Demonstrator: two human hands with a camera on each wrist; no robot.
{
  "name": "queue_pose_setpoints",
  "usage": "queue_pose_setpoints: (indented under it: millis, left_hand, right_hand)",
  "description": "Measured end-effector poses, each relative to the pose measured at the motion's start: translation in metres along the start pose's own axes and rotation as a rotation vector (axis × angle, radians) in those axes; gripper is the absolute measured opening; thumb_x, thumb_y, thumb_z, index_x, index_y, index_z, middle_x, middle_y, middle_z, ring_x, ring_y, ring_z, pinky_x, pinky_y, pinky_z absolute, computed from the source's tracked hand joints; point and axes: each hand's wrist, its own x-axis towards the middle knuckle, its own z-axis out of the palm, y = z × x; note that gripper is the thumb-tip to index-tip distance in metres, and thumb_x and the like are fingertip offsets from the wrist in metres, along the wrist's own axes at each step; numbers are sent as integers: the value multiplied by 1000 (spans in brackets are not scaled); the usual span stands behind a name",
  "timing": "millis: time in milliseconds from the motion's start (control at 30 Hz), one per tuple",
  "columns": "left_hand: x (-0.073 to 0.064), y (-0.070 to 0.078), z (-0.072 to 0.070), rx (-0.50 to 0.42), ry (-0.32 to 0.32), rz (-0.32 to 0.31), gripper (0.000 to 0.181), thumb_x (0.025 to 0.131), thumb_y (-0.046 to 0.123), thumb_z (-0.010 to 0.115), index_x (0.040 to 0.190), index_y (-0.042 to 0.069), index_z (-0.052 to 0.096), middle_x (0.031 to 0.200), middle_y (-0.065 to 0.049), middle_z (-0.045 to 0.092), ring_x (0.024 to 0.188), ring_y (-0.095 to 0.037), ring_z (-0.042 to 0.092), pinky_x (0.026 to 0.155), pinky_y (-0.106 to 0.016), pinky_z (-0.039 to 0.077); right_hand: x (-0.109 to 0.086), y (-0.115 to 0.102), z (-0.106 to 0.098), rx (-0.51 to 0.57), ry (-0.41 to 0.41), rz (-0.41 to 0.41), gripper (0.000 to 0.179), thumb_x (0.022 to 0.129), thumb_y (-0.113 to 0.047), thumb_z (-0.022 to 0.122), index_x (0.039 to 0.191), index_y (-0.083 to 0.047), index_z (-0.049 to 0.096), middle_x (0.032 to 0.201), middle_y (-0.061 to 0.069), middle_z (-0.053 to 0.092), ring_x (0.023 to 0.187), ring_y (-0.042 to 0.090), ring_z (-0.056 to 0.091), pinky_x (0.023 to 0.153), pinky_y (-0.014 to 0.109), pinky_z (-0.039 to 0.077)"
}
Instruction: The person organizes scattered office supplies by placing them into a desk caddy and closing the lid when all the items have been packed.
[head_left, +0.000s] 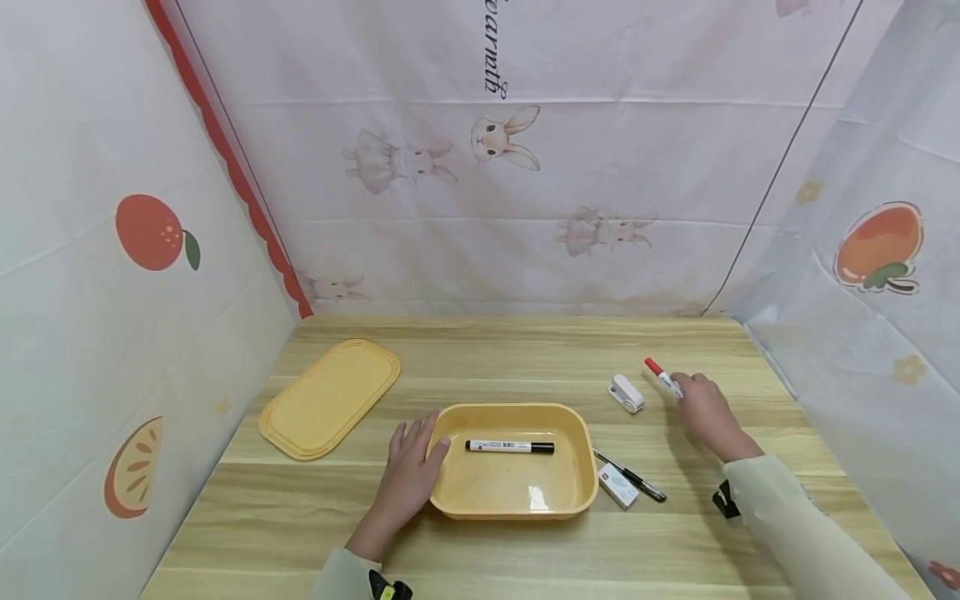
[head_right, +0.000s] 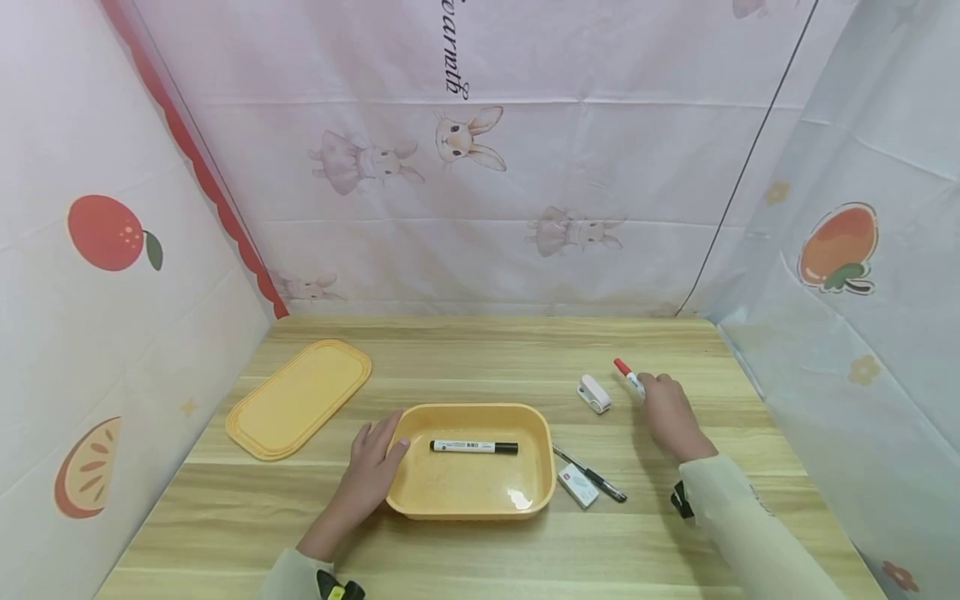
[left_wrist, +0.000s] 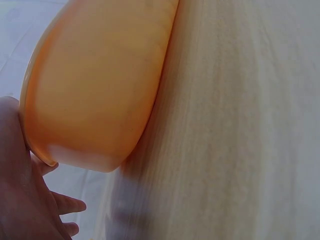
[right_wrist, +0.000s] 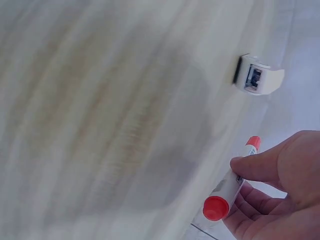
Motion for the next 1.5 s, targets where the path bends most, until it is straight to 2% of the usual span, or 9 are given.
queue_pose_setpoints:
  millis: [200, 400, 667, 1000, 1200, 1500]
  left_hand:
    - [0, 0, -1, -2, -1, -2, 58, 106, 47, 42, 160, 32, 28, 166, -16, 25, 156, -40, 1, 115, -75, 14]
    - [1, -1, 0, 1, 3, 5, 58, 106, 48, 42, 160, 32, 28, 166, -16, 25, 156, -40, 2, 115, -75, 15]
    - [0, -2, 1, -3, 0, 8, 59, 106, 49, 41, 161, 29, 28, 166, -16, 24, 156, -40, 1, 114, -76, 14]
    - [-1, -4, 1, 2, 2, 14, 60, 106, 52, 40, 161, 32, 27, 166, -15, 25, 156, -39, 1, 114, -76, 16]
    - [-1, -4, 0, -1, 2, 12, 61, 105, 55, 39, 161, 33, 27, 166, -14, 25, 156, -39, 0, 114, -76, 16]
    - [-1, -3, 0, 2, 2, 15, 61, 106, 54, 39, 161, 30, 27, 166, -15, 26, 156, -40, 1, 115, -75, 15]
  right_hand:
    - [4, -12, -9, 2, 40, -20, 38, 89, 10, 59, 127, 15, 57, 95, 30, 62, 78, 34, 58, 66, 47, 50]
    - [7, -29, -15, 25, 40, -31, 42, 89, 9, 60, 131, 13, 55, 102, 31, 61, 85, 38, 60, 70, 50, 52]
    - [3, -50, -22, 32, 58, -68, 43, 88, 10, 61, 131, 12, 56, 101, 30, 62, 86, 39, 60, 70, 51, 51]
    - [-1, -82, -29, 62, 98, -138, 45, 86, 11, 64, 131, 9, 58, 104, 28, 63, 90, 40, 60, 73, 51, 52]
    - [-3, -99, -31, 68, 125, -194, 45, 87, 10, 66, 131, 7, 59, 105, 27, 64, 92, 40, 61, 76, 53, 54]
    - [-8, -119, -28, 94, 127, -235, 42, 89, 8, 67, 131, 3, 61, 105, 24, 65, 93, 38, 62, 78, 51, 55]
